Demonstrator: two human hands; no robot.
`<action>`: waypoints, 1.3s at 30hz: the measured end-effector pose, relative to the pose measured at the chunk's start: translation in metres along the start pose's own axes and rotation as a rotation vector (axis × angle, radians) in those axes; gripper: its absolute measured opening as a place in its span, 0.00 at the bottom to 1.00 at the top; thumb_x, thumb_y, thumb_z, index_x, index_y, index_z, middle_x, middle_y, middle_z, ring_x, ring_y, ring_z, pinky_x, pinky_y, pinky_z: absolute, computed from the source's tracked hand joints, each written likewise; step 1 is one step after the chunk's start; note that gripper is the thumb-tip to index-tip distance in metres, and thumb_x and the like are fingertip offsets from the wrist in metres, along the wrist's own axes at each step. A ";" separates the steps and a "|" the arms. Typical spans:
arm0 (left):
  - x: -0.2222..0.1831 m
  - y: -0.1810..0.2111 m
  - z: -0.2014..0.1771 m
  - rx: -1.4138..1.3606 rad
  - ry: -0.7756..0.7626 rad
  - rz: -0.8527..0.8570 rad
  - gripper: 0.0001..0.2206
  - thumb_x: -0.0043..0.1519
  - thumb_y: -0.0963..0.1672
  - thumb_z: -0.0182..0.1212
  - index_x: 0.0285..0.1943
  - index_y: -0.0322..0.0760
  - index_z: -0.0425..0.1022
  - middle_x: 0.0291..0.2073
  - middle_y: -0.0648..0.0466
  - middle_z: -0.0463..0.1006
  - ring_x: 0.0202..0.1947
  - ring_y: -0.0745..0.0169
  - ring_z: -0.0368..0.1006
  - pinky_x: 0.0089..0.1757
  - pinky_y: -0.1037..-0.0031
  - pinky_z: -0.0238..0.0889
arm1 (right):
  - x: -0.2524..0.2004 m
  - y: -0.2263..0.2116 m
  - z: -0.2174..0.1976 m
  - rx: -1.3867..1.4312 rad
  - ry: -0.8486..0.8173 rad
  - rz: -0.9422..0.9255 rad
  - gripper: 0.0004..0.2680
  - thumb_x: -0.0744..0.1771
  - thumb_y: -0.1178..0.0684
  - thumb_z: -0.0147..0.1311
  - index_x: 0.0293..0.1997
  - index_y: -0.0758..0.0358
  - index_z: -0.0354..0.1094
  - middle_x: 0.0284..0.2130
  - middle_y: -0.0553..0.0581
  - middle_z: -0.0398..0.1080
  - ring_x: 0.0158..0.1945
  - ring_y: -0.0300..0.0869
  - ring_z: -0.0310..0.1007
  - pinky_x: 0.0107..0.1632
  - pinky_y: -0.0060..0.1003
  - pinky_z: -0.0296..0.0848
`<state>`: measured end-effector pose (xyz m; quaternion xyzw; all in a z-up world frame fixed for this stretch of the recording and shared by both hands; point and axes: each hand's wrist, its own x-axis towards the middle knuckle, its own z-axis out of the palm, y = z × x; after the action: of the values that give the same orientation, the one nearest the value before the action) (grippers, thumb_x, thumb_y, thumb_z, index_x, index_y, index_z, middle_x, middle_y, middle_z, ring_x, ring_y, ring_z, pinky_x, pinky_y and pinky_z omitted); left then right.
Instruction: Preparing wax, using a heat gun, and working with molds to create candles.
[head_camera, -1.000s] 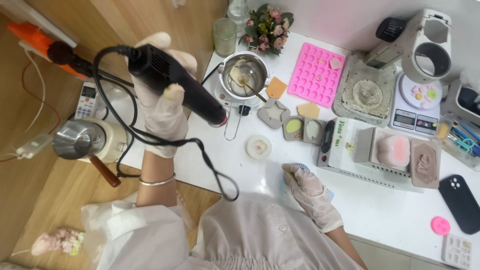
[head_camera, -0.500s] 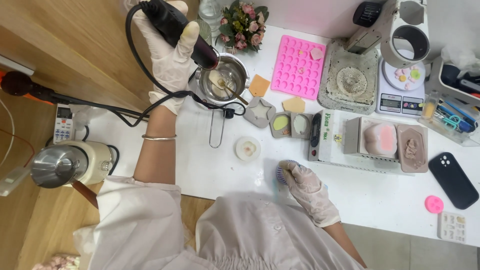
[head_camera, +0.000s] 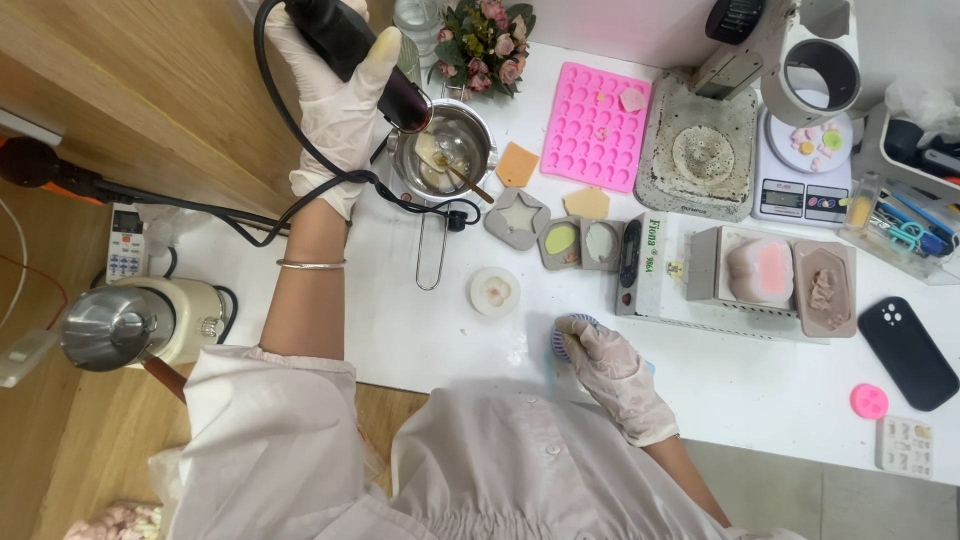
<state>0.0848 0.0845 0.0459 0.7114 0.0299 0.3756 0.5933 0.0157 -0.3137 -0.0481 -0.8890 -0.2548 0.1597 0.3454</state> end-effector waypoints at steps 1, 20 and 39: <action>0.001 -0.003 0.000 -0.002 -0.003 0.000 0.33 0.73 0.49 0.75 0.72 0.44 0.48 0.56 0.57 0.68 0.56 0.65 0.64 0.64 0.70 0.62 | 0.000 0.001 0.000 0.001 0.003 0.003 0.07 0.68 0.55 0.51 0.49 0.57 0.72 0.42 0.58 0.78 0.44 0.52 0.79 0.46 0.42 0.76; 0.004 -0.032 0.008 -0.050 0.029 0.013 0.39 0.70 0.49 0.78 0.76 0.43 0.44 0.62 0.54 0.62 0.63 0.62 0.61 0.66 0.68 0.58 | -0.002 0.004 0.001 -0.114 0.008 0.010 0.07 0.68 0.51 0.52 0.48 0.54 0.71 0.37 0.60 0.78 0.40 0.55 0.78 0.42 0.47 0.75; 0.004 -0.025 0.020 -0.174 0.023 -0.014 0.33 0.70 0.47 0.77 0.71 0.43 0.51 0.56 0.57 0.65 0.57 0.66 0.62 0.62 0.73 0.60 | -0.001 -0.005 -0.004 -0.101 -0.029 0.054 0.08 0.68 0.52 0.51 0.50 0.53 0.72 0.39 0.59 0.78 0.43 0.54 0.78 0.46 0.46 0.75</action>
<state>0.1087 0.0776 0.0253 0.6525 0.0088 0.3807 0.6551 0.0150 -0.3135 -0.0414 -0.9094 -0.2435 0.1687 0.2921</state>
